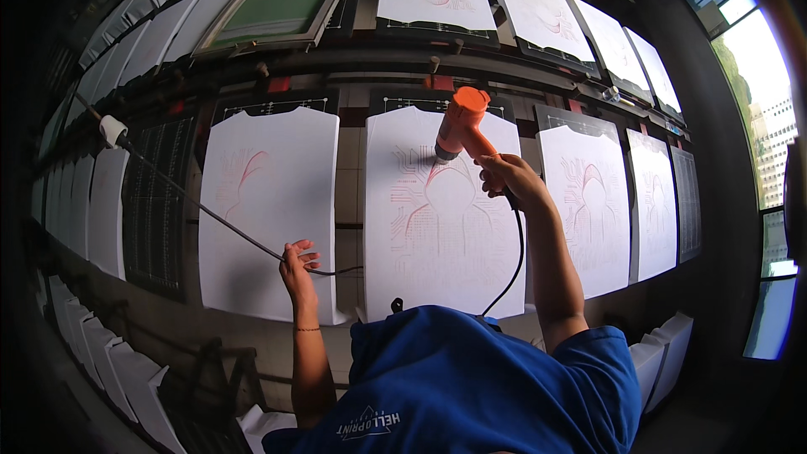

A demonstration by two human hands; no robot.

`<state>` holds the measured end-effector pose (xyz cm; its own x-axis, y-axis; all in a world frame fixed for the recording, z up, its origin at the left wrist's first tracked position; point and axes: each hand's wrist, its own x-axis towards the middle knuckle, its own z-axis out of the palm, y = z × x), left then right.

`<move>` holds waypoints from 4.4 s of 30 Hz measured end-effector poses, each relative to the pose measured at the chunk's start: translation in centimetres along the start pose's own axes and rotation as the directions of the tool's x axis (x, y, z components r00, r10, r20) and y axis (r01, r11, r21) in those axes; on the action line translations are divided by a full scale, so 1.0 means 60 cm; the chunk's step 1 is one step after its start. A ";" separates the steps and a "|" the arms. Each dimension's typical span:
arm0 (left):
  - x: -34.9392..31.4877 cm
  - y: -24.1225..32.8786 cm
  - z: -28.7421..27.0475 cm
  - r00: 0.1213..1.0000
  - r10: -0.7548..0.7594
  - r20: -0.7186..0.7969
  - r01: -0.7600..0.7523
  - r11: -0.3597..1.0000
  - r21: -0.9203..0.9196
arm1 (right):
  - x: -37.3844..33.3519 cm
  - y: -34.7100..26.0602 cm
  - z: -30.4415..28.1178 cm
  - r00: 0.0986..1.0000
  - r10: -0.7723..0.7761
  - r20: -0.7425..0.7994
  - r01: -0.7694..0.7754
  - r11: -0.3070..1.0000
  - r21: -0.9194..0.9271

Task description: The person uses an orange heat gun to apply heat to a white t-shirt with a red design, which is laid flat on a workbench. They move the heat gun systematically across the surface of the shirt while occasionally using their left hand to hold the garment or adjust the power cord.

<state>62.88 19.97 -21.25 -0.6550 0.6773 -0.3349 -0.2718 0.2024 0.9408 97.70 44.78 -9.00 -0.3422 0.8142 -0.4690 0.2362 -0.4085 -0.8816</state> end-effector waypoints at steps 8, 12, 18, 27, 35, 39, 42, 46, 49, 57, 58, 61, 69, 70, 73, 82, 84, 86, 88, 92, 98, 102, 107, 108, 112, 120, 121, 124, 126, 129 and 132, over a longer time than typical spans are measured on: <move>-0.083 0.030 -0.048 0.950 -0.197 0.243 0.192 0.980 0.044 | -0.051 -0.015 -0.010 0.995 0.095 0.033 -0.094 0.995 -0.041; -0.122 0.069 -0.076 0.833 -0.379 0.402 0.321 0.924 0.206 | -0.035 0.009 0.013 1.000 0.020 0.012 -0.019 0.999 -0.051; -0.095 0.008 -0.194 0.979 -0.205 0.019 0.190 0.936 0.296 | -0.034 -0.015 0.025 0.997 0.057 0.060 -0.053 0.997 -0.058; -0.002 -0.160 -0.357 0.760 0.415 -0.501 0.060 0.722 0.690 | 0.026 0.005 0.030 0.995 -0.033 0.090 0.035 0.999 -0.020; 0.039 -0.169 -0.273 0.534 0.495 -0.685 0.168 0.733 0.660 | 0.049 -0.009 0.048 0.991 -0.054 0.126 0.056 0.998 -0.005; 0.032 -0.163 -0.276 0.552 0.504 -0.664 0.208 0.689 0.695 | 0.047 -0.001 0.066 0.992 -0.042 0.121 0.049 0.997 -0.053; 0.022 -0.145 -0.252 0.566 0.451 -0.690 0.220 0.724 0.654 | 0.008 -0.027 0.053 0.987 0.053 0.150 -0.044 0.997 -0.060; 0.026 -0.160 -0.266 0.564 0.499 -0.658 0.177 0.705 0.687 | -0.035 -0.016 0.067 0.988 0.093 0.121 -0.078 0.990 -0.120; 0.026 -0.163 -0.266 0.546 0.473 -0.692 0.215 0.719 0.661 | -0.048 -0.042 0.072 0.985 0.119 0.126 -0.097 0.981 -0.169; 0.033 -0.169 -0.268 0.541 0.465 -0.701 0.187 0.746 0.639 | 0.017 -0.014 0.081 0.986 -0.005 0.167 0.023 0.994 -0.106; 0.033 -0.156 -0.257 0.552 0.449 -0.703 0.166 0.767 0.620 | 0.022 -0.013 0.080 0.988 -0.008 0.156 0.024 0.995 -0.102; 0.029 -0.162 -0.269 0.569 0.484 -0.665 0.219 0.689 0.690 | 0.030 -0.025 0.090 0.986 -0.013 0.164 0.027 0.996 -0.082; 0.035 -0.181 -0.281 0.576 0.486 -0.657 0.228 0.676 0.701 | 0.059 -0.016 0.106 0.972 -0.039 0.233 0.055 0.997 -0.061; 0.035 -0.180 -0.279 0.578 0.487 -0.655 0.227 0.675 0.702 | 0.067 -0.007 0.111 0.970 -0.053 0.238 0.073 0.994 -0.076; 0.035 -0.180 -0.285 0.588 0.488 -0.645 0.212 0.676 0.705 | 0.072 -0.011 0.120 0.966 -0.062 0.251 0.078 0.995 -0.055; 0.035 -0.182 -0.281 0.566 0.483 -0.668 0.212 0.698 0.684 | 0.015 -0.019 0.122 0.976 0.028 0.217 0.013 0.983 -0.183; 0.035 -0.182 -0.279 0.556 0.471 -0.685 0.211 0.717 0.664 | -0.003 -0.028 0.126 0.982 0.064 0.176 -0.018 0.968 -0.251; 0.035 -0.183 -0.280 0.549 0.478 -0.685 0.202 0.719 0.665 | -0.008 -0.021 0.112 0.981 0.070 0.182 -0.031 0.977 -0.210; 0.034 -0.186 -0.287 0.544 0.506 -0.669 0.186 0.705 0.684 | -0.020 -0.016 0.107 0.979 0.064 0.196 -0.026 0.982 -0.190; 0.036 -0.176 -0.274 0.545 0.494 -0.677 0.193 0.713 0.675 | -0.040 -0.018 0.114 0.981 0.095 0.171 -0.067 0.984 -0.163; 0.034 -0.174 -0.274 0.530 0.481 -0.698 0.160 0.752 0.640 | -0.038 -0.002 0.133 0.966 0.031 0.258 0.000 0.993 -0.119; 0.031 -0.180 -0.271 0.525 0.451 -0.722 0.148 0.787 0.599 | -0.047 -0.008 0.137 0.958 0.076 0.276 -0.040 0.990 -0.134; 0.030 -0.191 -0.266 0.484 0.396 -0.780 0.115 0.855 0.506 | -0.054 -0.011 0.139 0.939 0.111 0.325 -0.058 0.984 -0.169; 0.030 -0.197 -0.267 0.477 0.383 -0.792 0.127 0.861 0.493 | -0.053 -0.004 0.136 0.936 0.110 0.334 -0.054 0.984 -0.171; 0.030 -0.199 -0.261 0.453 0.351 -0.819 0.115 0.888 0.445 | -0.071 0.006 0.145 0.969 0.047 0.243 0.003 0.980 -0.200; 0.013 -0.156 -0.235 0.449 0.156 -0.880 0.214 0.937 0.275 | -0.115 -0.010 0.111 0.982 0.122 0.144 -0.089 0.972 -0.216; 0.008 -0.143 -0.221 0.454 0.137 -0.880 0.227 0.938 0.263 | -0.107 0.004 0.089 0.972 0.141 0.188 -0.103 0.975 -0.196; 0.002 -0.132 -0.216 0.448 0.115 -0.886 0.266 0.929 0.256 | -0.116 0.006 0.088 0.980 0.111 0.162 -0.086 0.984 -0.156; 0.002 -0.132 -0.219 0.445 0.106 -0.889 0.297 0.919 0.258 | -0.113 0.018 0.093 0.983 0.061 0.170 -0.041 0.992 -0.121; 0.003 -0.140 -0.226 0.440 0.106 -0.892 0.321 0.909 0.266 | -0.123 0.009 0.100 0.980 0.120 0.161 -0.095 0.983 -0.156; -0.001 -0.138 -0.220 0.445 0.126 -0.887 0.306 0.909 0.282 | -0.120 0.018 0.107 0.948 0.136 0.289 -0.108 0.988 -0.112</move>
<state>55.88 8.90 -29.71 -0.9507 -0.3005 -0.0766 -0.2486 0.5908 0.7675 94.61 35.83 -6.90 -0.5552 0.5967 -0.5794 0.3720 -0.4449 -0.8146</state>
